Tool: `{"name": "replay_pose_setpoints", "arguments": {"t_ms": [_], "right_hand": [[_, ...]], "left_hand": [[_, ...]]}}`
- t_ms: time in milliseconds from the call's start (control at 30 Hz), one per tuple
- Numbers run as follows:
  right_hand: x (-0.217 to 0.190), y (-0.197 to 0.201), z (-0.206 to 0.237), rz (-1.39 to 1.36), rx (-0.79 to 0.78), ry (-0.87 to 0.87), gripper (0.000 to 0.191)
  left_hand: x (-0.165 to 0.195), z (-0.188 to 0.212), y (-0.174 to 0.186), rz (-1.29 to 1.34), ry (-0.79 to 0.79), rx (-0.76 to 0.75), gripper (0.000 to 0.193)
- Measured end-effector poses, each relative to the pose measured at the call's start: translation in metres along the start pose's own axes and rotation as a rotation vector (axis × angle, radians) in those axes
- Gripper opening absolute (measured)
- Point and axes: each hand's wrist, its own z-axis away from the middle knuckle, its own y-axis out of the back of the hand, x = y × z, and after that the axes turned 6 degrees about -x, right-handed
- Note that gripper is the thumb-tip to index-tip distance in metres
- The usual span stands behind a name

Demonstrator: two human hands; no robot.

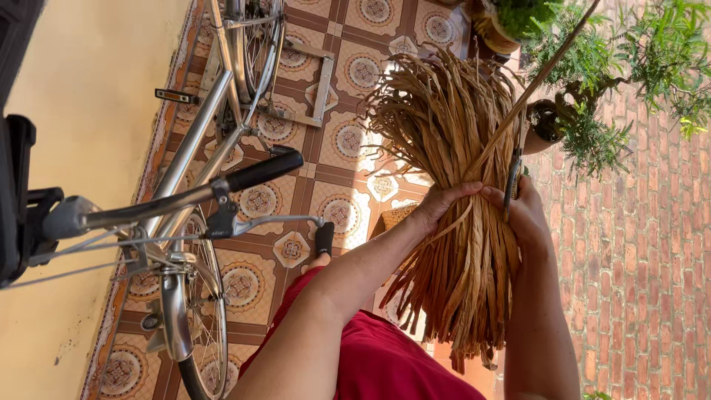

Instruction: The person washes bundles of dried plant material in a red basin of water, then moves to a tiled area to cut the binding and spread the material on the floor.

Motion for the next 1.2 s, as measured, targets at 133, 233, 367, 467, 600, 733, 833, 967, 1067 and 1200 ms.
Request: {"name": "replay_pose_setpoints", "arguments": {"t_ms": [133, 233, 367, 467, 600, 733, 833, 967, 1067, 1200], "right_hand": [[-0.018, 0.031, -0.096, -0.027, -0.012, -0.028, 0.066], [-0.031, 0.049, -0.155, -0.083, -0.022, -0.004, 0.066], [-0.059, 0.07, -0.235, -0.128, -0.033, 0.012, 0.069], [-0.08, 0.066, -0.312, -0.112, -0.079, 0.001, 0.069], [-0.099, 0.07, -0.415, -0.028, -0.14, -0.007, 0.066], [-0.136, 0.062, -0.525, -0.029, -0.24, 0.028, 0.068], [-0.165, 0.058, -0.579, -0.014, -0.288, 0.013, 0.072], [-0.213, 0.062, -0.673, 0.131, -0.323, 0.07, 0.072], [-0.235, 0.05, -0.744, 0.09, -0.37, 0.167, 0.075], [-0.276, 0.04, -0.85, 0.224, -0.345, 0.158, 0.072]], "left_hand": [[0.035, -0.087, 0.011, 0.055, -0.046, -0.034, 0.097], [0.068, -0.143, 0.02, 0.055, -0.002, -0.004, 0.094], [0.118, -0.212, 0.032, 0.141, -0.084, -0.039, 0.09], [0.156, -0.265, 0.061, 0.185, -0.124, -0.005, 0.086], [0.19, -0.333, 0.101, 0.243, -0.136, 0.03, 0.083], [0.239, -0.405, 0.142, 0.165, -0.202, 0.192, 0.077], [0.274, -0.442, 0.164, 0.298, -0.26, 0.179, 0.073], [0.33, -0.508, 0.192, 0.231, -0.197, 0.304, 0.071], [0.372, -0.556, 0.225, 0.4, -0.245, 0.268, 0.071], [0.434, -0.624, 0.272, 0.452, -0.241, 0.288, 0.069]]}}
